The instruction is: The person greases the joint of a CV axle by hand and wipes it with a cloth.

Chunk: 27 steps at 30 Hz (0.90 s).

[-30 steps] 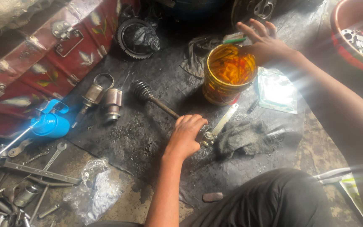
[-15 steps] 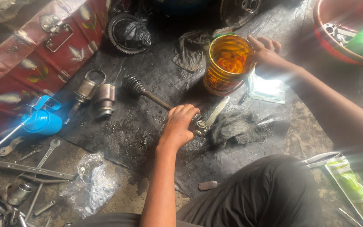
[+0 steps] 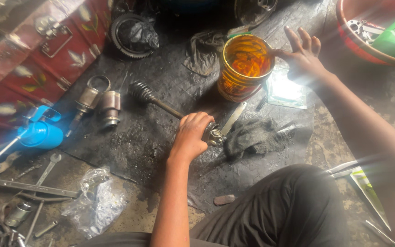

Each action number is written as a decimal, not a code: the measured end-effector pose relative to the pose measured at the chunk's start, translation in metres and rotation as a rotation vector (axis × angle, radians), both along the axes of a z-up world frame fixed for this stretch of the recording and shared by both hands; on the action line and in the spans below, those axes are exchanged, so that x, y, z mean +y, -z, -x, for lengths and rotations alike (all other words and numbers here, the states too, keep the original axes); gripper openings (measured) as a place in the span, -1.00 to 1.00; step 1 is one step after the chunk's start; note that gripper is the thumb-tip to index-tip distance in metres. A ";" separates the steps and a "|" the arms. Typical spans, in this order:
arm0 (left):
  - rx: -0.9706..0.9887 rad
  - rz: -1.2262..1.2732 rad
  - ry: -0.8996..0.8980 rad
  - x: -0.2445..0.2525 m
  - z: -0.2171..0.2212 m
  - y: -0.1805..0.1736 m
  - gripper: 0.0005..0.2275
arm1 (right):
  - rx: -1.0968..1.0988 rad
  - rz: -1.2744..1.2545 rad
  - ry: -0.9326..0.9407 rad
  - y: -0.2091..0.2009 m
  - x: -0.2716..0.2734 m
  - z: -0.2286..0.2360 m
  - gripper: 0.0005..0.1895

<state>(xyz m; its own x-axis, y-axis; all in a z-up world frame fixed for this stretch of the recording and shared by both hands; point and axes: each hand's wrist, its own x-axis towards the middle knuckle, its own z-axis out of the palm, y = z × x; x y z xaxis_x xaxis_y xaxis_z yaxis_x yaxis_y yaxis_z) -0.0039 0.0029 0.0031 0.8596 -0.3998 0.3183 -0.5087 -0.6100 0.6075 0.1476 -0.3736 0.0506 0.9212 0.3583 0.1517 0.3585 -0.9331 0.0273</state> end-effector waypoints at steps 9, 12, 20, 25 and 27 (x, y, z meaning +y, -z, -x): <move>-0.030 0.015 -0.016 0.000 0.000 0.000 -0.48 | -0.143 -0.013 -0.070 0.055 -0.007 -0.005 -0.61; -0.026 0.031 -0.012 0.002 0.000 -0.004 -0.46 | -0.261 -0.022 -0.068 0.065 -0.006 -0.006 -0.72; -0.035 0.026 -0.014 0.000 -0.002 0.000 -0.49 | -0.327 -0.170 -0.065 0.078 0.017 -0.012 -0.93; -0.055 0.055 -0.006 0.000 -0.001 0.000 -0.51 | -0.342 -0.680 0.140 0.084 0.031 -0.016 -0.73; -0.054 0.039 -0.010 0.000 -0.003 -0.001 -0.51 | -0.140 -1.518 0.335 0.089 0.035 -0.021 -0.61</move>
<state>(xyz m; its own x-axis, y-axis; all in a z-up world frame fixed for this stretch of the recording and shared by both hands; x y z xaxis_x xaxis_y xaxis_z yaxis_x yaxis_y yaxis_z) -0.0009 0.0032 0.0039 0.8448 -0.3774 0.3793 -0.5351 -0.5915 0.6032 0.1682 -0.3384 -0.0384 0.8729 -0.4156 0.2557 0.2111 -0.1508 -0.9658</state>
